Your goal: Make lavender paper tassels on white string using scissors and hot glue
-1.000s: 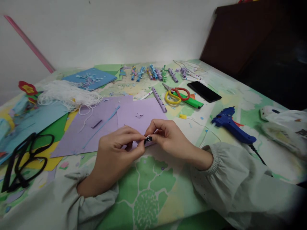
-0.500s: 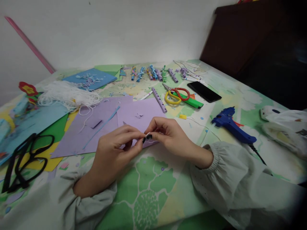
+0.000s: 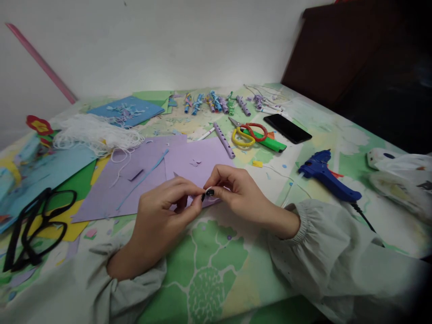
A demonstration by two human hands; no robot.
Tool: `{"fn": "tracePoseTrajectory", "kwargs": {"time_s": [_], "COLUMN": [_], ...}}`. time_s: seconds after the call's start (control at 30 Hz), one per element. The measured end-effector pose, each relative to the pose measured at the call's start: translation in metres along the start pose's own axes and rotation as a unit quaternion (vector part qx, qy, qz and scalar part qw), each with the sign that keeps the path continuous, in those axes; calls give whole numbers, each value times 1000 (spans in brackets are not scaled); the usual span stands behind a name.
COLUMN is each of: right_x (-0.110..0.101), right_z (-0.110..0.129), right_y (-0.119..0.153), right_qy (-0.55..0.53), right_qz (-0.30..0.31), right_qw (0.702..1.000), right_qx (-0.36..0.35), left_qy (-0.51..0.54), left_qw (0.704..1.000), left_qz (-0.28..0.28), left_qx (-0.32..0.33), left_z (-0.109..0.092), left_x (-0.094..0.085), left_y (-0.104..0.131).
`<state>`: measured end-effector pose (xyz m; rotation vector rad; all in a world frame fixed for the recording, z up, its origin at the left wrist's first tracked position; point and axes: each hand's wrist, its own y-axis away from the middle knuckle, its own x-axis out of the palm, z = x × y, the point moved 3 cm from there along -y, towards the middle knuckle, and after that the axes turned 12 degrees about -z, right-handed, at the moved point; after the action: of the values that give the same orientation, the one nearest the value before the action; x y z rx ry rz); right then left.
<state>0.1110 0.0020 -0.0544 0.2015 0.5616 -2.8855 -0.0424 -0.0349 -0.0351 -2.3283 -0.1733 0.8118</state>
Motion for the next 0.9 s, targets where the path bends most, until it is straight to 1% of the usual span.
{"fn": "tracePoseTrajectory", "kwargs": {"time_s": [0.13, 0.27, 0.37, 0.5, 0.67, 0.9], "right_x": [1, 3, 4, 5, 4, 4], "right_z": [-1, -2, -3, -2, 0, 5], "right_y": [1, 3, 4, 4, 6, 7], "right_qy": [10, 25, 28, 38, 69, 118], "right_qz": [5, 8, 10, 3, -8, -14], "right_qw": [1000, 999, 999, 999, 997, 992], "right_qx": [-17, -19, -20, -25, -24, -51], "left_qy": [0, -4, -11, -11, -25, -21], "left_qw": [1000, 999, 999, 999, 1000, 1000], "left_qz": [7, 18, 14, 8, 13, 16], "left_qx": [-27, -44, -50, -36, -5, 13], "left_z": [3, 7, 7, 5, 2, -1], "left_x": [2, 3, 2, 2, 4, 4], "left_y": [1, 2, 2, 2, 1, 2]}}
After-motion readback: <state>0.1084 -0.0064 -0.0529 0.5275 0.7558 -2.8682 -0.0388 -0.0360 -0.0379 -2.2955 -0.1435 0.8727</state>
